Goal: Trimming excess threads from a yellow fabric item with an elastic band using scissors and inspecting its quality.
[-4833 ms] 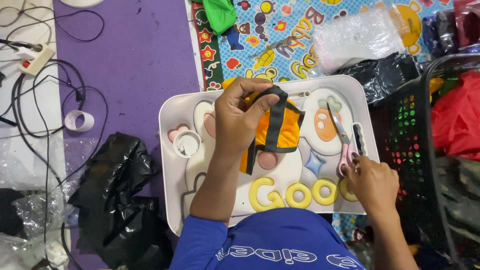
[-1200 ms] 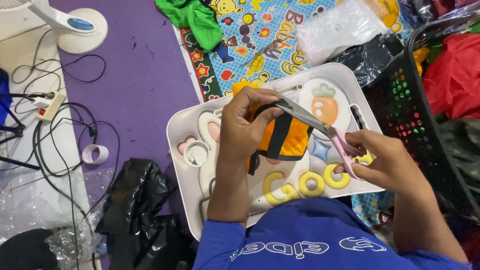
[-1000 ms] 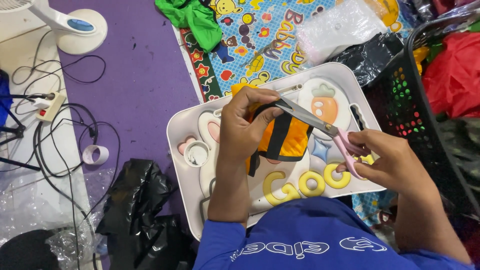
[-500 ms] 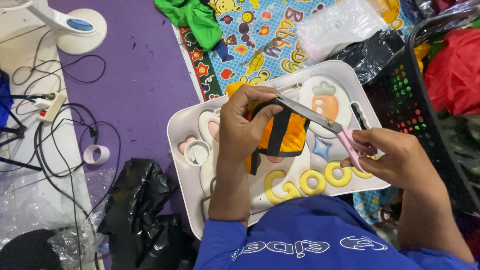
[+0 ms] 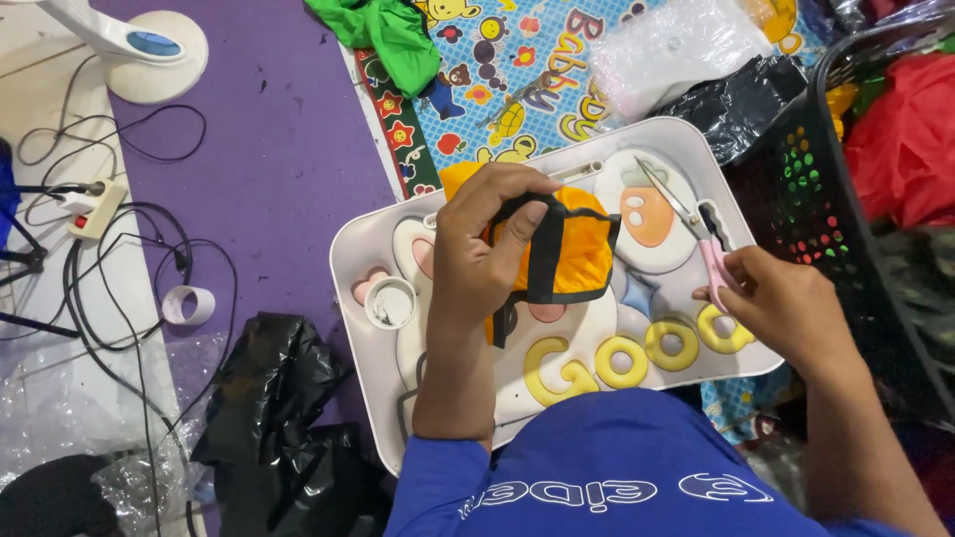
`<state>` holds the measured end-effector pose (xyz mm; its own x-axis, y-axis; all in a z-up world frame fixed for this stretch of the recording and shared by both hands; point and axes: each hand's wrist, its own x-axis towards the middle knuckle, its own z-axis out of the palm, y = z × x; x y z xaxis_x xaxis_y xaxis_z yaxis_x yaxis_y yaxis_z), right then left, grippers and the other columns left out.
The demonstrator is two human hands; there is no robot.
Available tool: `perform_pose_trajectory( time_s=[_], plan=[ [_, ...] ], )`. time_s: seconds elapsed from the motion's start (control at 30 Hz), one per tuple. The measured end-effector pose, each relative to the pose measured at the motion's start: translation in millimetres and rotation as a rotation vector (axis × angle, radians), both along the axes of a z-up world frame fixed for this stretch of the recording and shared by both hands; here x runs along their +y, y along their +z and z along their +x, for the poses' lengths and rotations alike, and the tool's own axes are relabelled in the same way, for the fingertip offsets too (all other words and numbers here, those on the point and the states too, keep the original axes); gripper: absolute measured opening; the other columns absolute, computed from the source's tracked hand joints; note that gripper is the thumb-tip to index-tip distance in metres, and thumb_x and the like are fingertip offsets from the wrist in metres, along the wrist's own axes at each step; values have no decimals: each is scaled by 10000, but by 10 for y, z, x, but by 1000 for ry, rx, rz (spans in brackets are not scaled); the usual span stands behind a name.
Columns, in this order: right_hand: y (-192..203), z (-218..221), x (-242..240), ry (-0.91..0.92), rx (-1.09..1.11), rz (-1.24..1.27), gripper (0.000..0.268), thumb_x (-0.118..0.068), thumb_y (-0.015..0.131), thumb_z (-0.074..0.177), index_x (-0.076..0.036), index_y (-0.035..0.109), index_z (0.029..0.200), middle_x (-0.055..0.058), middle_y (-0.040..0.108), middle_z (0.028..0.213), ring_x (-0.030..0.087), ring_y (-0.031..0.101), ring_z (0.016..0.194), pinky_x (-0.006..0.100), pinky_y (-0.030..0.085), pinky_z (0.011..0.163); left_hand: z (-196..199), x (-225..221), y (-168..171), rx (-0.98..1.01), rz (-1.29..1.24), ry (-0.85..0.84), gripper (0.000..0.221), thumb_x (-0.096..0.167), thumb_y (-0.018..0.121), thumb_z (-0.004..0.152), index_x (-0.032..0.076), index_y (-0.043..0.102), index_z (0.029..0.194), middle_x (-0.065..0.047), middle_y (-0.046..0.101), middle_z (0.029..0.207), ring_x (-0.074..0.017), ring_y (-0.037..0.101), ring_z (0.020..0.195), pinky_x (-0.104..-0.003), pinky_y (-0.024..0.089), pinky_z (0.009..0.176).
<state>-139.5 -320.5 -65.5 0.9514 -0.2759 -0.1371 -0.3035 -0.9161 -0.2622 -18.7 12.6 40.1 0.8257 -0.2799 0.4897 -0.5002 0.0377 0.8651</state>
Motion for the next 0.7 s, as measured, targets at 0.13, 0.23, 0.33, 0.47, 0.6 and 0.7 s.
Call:
perform_pose_trajectory(
  time_s=[0.13, 0.23, 0.33, 0.47, 0.6, 0.7],
  plan=[
    [-420, 42, -74, 9, 138, -174, 295, -432, 630, 935, -172, 654, 1073, 105, 772, 904, 370, 750, 878, 507, 525, 640, 8, -25, -20, -12, 43, -12, 181, 236, 518, 1035, 92, 623, 1070, -46, 637, 1038, -207, 628, 996, -328, 509, 908],
    [-401, 124, 26, 2, 288, -233, 385, -474, 473, 1012, -120, 625, 1003, 121, 761, 939, 375, 741, 905, 536, 549, 644, 6, -43, -12, 3, 65, 0, 160, 222, 492, 1020, 102, 592, 1050, -35, 609, 1002, -193, 593, 947, -322, 479, 856],
    [-321, 193, 43, 7, 416, -210, 419, -452, 407, 1043, -101, 624, 965, 97, 748, 994, 338, 717, 942, 504, 536, 677, 38, -50, -19, -12, 52, -20, 195, 203, 484, 1036, 83, 638, 1036, -45, 630, 995, -197, 608, 944, -324, 475, 877],
    [-790, 99, -223, 154, 192, -468, 335, -459, 490, 968, -189, 664, 873, 5, 738, 914, 303, 732, 880, 470, 536, 606, 40, -42, -18, 12, 42, -11, 224, 191, 489, 1036, 77, 680, 1011, -52, 661, 1003, -197, 645, 976, -324, 506, 918],
    [-204, 312, 75, 29, 501, -245, 347, -427, 628, 904, -150, 658, 1111, 91, 723, 1111, 322, 699, 1024, 490, 559, 713, 69, -20, -37, 40, 13, 30, 206, 199, 505, 1037, 86, 676, 1018, -41, 661, 999, -186, 637, 978, -315, 507, 908],
    [-45, 382, 136, -39, 593, -140, 267, -364, 678, 909, -109, 643, 981, 104, 719, 1032, 300, 675, 906, 441, 495, 668, 107, -5, -54, 44, -15, 42, 209, 206, 513, 1039, 78, 678, 1027, -51, 675, 1008, -197, 652, 984, -319, 518, 906]
  ],
)
